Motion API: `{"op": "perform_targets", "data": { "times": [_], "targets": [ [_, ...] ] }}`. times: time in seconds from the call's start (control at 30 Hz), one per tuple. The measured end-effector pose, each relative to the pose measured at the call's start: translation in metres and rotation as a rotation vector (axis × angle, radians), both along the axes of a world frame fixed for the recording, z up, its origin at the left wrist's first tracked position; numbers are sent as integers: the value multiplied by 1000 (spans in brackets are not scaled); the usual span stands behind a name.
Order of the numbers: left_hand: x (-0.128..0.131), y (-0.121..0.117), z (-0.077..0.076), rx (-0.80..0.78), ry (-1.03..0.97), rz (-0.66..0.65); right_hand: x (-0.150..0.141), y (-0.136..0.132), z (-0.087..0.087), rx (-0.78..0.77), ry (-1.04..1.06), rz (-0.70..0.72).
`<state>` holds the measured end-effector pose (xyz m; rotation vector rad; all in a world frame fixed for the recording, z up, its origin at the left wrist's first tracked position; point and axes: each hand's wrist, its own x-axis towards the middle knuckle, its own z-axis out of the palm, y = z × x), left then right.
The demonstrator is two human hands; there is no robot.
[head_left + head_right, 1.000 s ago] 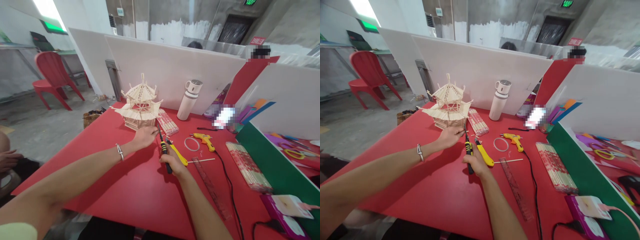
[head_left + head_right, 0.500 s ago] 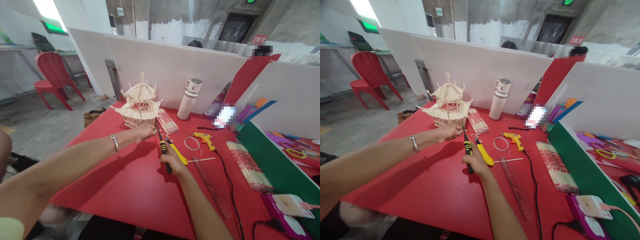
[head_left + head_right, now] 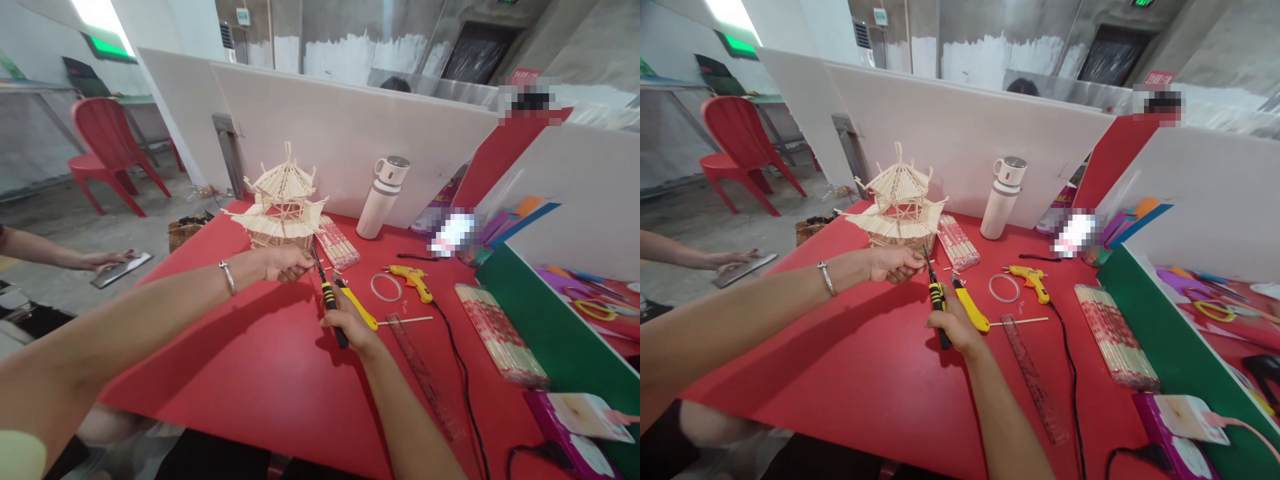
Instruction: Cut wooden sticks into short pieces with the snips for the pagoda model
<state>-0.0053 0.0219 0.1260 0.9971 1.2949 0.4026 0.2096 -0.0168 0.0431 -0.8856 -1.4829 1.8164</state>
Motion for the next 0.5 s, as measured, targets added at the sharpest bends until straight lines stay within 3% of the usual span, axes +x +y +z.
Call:
{"op": "perform_targets", "data": {
  "times": [0.23, 0.5],
  "targets": [
    [16, -6, -13, 641, 354, 63, -1, 2, -2, -12, 41, -20],
    [17, -3, -21, 691, 445, 67, -1, 3, -6, -11, 31, -33]
  ]
}}
